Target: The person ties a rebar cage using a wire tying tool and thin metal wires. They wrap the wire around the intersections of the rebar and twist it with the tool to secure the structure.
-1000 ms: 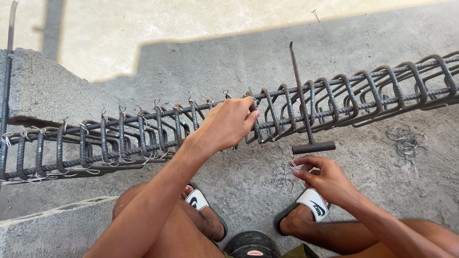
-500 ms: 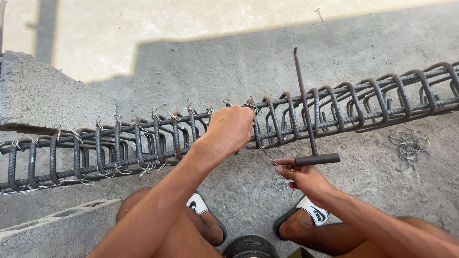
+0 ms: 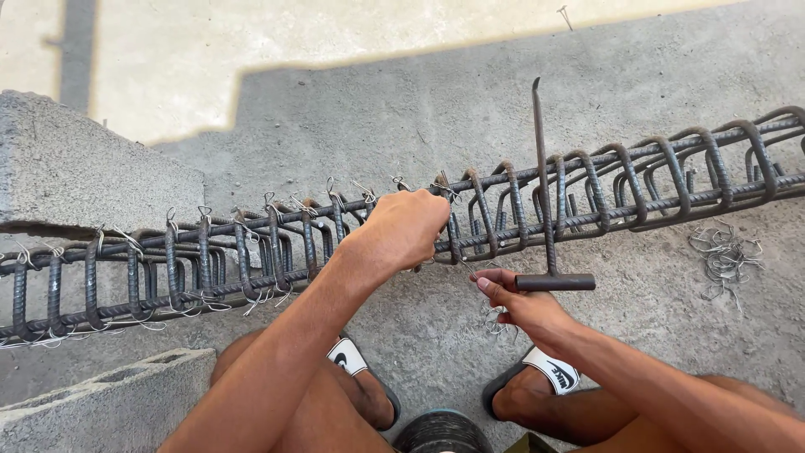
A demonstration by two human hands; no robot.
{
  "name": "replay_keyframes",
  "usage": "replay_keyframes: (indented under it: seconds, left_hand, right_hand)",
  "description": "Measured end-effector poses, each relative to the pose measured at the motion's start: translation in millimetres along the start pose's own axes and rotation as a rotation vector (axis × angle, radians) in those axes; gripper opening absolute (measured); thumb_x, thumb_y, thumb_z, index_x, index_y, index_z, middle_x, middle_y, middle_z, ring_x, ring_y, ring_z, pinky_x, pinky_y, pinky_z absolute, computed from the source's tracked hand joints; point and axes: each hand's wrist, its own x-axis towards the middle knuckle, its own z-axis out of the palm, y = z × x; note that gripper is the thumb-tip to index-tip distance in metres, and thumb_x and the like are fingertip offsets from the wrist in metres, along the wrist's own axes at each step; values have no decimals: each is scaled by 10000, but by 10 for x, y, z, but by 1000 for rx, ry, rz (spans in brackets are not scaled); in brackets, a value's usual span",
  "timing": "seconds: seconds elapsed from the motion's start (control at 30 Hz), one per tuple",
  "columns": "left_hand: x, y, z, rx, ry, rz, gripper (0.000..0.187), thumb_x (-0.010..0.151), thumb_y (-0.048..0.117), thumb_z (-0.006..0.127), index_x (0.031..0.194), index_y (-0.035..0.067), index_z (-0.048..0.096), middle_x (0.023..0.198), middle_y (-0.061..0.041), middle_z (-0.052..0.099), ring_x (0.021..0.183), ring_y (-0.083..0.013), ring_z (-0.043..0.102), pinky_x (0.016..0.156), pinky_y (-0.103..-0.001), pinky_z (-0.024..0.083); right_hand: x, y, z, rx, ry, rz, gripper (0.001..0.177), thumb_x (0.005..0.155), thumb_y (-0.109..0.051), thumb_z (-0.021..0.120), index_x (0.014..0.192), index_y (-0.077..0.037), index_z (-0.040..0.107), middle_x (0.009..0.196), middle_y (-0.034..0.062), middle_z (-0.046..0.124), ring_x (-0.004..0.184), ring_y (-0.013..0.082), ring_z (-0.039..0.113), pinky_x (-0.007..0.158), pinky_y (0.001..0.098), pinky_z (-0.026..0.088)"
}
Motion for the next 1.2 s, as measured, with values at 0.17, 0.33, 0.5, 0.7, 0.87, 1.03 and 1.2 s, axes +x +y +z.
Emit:
replay_keyframes:
  seconds: [0.17,0.33,0.5,0.7,0.87,1.03,1.2]
  left_hand:
    - [33,-22,-12,39,26,3,95,789,29,660,860,61,716,844,-211,749,859,-466,750,731,-570,606]
    - [30,-24,-52,87,65,-26,111,774,46,662,866,57,723,834,-191,747,853,-452,754,725,-576,610]
    - [-15,-19,-40,89,110,-36,213,735,-10,575,864,76,720,848,-157,739,822,-455,750,714,-572,605]
    - [-11,-58,-44,64,155,-45,231,725,-8,570,873,87,718,895,-148,733,843,-475,739,725,-586,599]
    - [-5,-55,-54,56,134,-46,233,705,1,567,846,83,734,890,-148,732,847,-480,737,734,-576,597]
    - [-52,23,-108,49,139,-49,232,712,7,561,820,90,749,855,-155,735,837,-483,736,738,-575,601]
    - [-169,127,-193,81,186,-45,194,708,55,553,794,64,727,817,-153,726,778,-460,736,697,-560,605]
  right_hand:
    - [-38,-83,-4,-91,-60,4,388,1010,-337,612,1342,-161,706,1101,8,637,947,120,574,725,251,525]
    - [-1,-69,7,-153,-75,-55,351,1044,-315,554,1284,-118,717,1040,52,650,881,141,613,694,259,535]
    - [54,4,3,-97,-86,-83,349,1039,-304,559,1264,-80,705,847,79,649,653,153,629,556,268,529]
    - [107,27,10,-87,-85,-109,337,1043,-271,543,1274,-77,691,798,79,636,600,157,619,534,267,521]
    - [165,110,-25,-109,-94,-115,364,1033,-290,553,1310,-85,672,765,84,632,572,155,619,511,262,516]
    - [89,39,3,-161,-91,-120,414,1028,-312,558,1353,-75,658,747,83,632,569,156,627,509,265,510]
    - [83,31,41,-177,-75,-170,331,1022,-311,551,1116,-73,762,673,56,570,549,158,614,528,265,479]
